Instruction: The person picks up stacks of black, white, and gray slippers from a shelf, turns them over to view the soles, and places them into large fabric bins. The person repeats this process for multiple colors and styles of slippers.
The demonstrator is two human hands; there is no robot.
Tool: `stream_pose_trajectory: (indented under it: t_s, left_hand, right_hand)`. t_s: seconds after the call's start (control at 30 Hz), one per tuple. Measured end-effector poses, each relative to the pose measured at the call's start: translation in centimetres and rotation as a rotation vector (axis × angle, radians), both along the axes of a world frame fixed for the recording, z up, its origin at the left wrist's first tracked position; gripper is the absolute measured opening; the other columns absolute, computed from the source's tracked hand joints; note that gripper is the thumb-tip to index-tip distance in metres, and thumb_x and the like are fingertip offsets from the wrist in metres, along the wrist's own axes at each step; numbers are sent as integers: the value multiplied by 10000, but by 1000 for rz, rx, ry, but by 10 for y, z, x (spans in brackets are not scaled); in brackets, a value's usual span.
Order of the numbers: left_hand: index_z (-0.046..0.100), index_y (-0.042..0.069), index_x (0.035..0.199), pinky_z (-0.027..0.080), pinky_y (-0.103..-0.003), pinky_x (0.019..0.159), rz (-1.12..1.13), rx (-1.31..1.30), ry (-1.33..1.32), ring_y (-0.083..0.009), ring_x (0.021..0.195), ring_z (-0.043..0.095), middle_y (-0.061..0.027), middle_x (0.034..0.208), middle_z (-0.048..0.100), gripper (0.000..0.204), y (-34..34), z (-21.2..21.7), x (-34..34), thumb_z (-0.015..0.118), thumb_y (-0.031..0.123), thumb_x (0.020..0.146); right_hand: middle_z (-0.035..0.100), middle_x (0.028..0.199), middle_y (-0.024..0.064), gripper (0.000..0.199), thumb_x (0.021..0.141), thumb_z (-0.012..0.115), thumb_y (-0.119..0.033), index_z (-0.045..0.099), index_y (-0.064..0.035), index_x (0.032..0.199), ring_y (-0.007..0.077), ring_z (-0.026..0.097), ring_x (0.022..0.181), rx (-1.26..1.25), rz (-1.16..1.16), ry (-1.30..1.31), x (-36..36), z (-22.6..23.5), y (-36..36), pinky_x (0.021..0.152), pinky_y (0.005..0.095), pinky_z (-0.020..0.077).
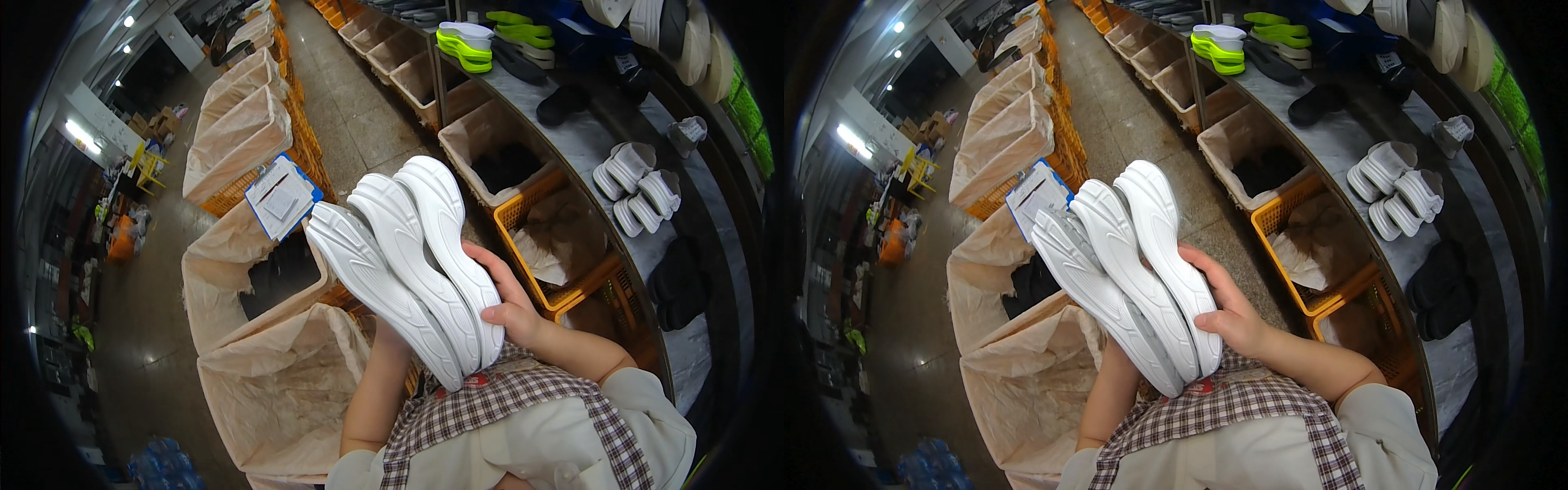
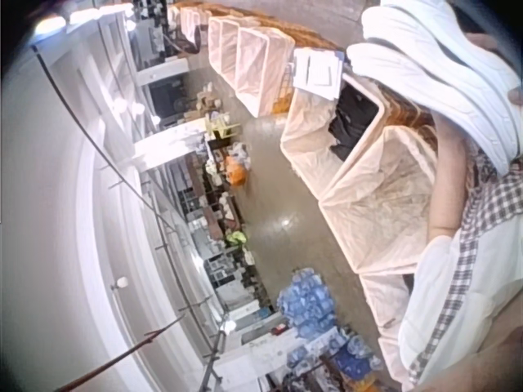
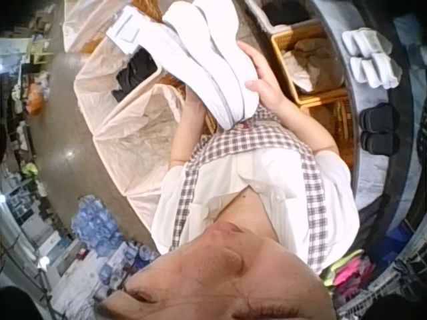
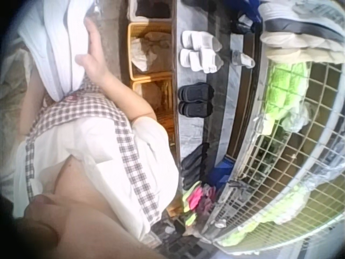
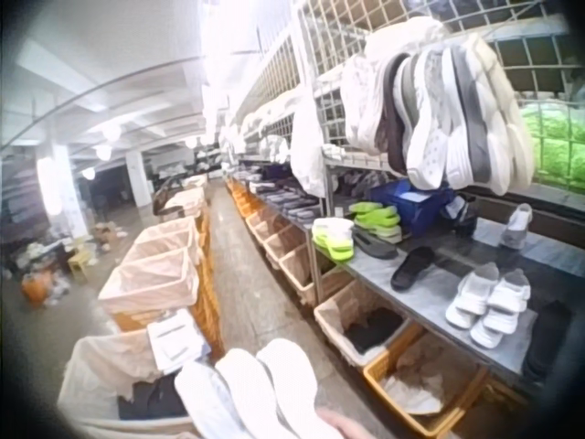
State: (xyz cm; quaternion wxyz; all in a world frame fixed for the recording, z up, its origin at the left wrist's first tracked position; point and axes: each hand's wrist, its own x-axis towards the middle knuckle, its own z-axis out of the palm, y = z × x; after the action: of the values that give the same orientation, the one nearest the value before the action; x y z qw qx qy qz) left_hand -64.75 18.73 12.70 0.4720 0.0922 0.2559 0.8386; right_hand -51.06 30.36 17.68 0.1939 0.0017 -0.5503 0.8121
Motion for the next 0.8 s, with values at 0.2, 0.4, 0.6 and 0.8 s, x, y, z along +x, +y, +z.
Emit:
stream_pose_trajectory:
  t_s: [0.2, 0.4, 0.6, 0.8]
  left_hand:
    - [437, 33, 1328, 538, -401, 886, -54, 25, 17, -285, 1109, 578, -166, 1256, 538, 545, 4, -7, -5, 458, 431, 955]
    - [424, -4, 1332, 480, -313, 915, 12, -37, 167, -193, 1099, 552, -102, 1245, 541, 469, 5, -5, -7, 570, 198, 935]
    - [361, -8, 1368, 449, -356, 967, -22, 15, 286, -224, 1163, 513, -109, 1319, 483, 527, 4, -26, -21, 560, 227, 941]
    - [280, 62, 1443, 394, -433, 1040, 92, -47, 426, -273, 1261, 451, -125, 1412, 415, 590, -7, -60, -45, 453, 364, 967]
  right_hand:
    - [260, 1466, 150, 828, 807, 646, -253, 204, 8, 1458, 263, 263, 1367, -20, -18, -47, 0, 1, 3, 1127, 370, 196]
    - [280, 1403, 181, 849, 794, 711, -240, 241, 55, 1436, 277, 289, 1339, 43, -48, -251, -4, 3, 16, 1112, 370, 237]
    - [355, 1334, 204, 803, 744, 784, -242, 361, 35, 1368, 316, 367, 1274, 191, -46, -334, -14, -17, 29, 1082, 373, 298]
    - [427, 1295, 188, 746, 709, 752, -165, 383, 12, 1333, 305, 405, 1240, 402, -204, -211, -23, -35, 33, 1044, 390, 326]
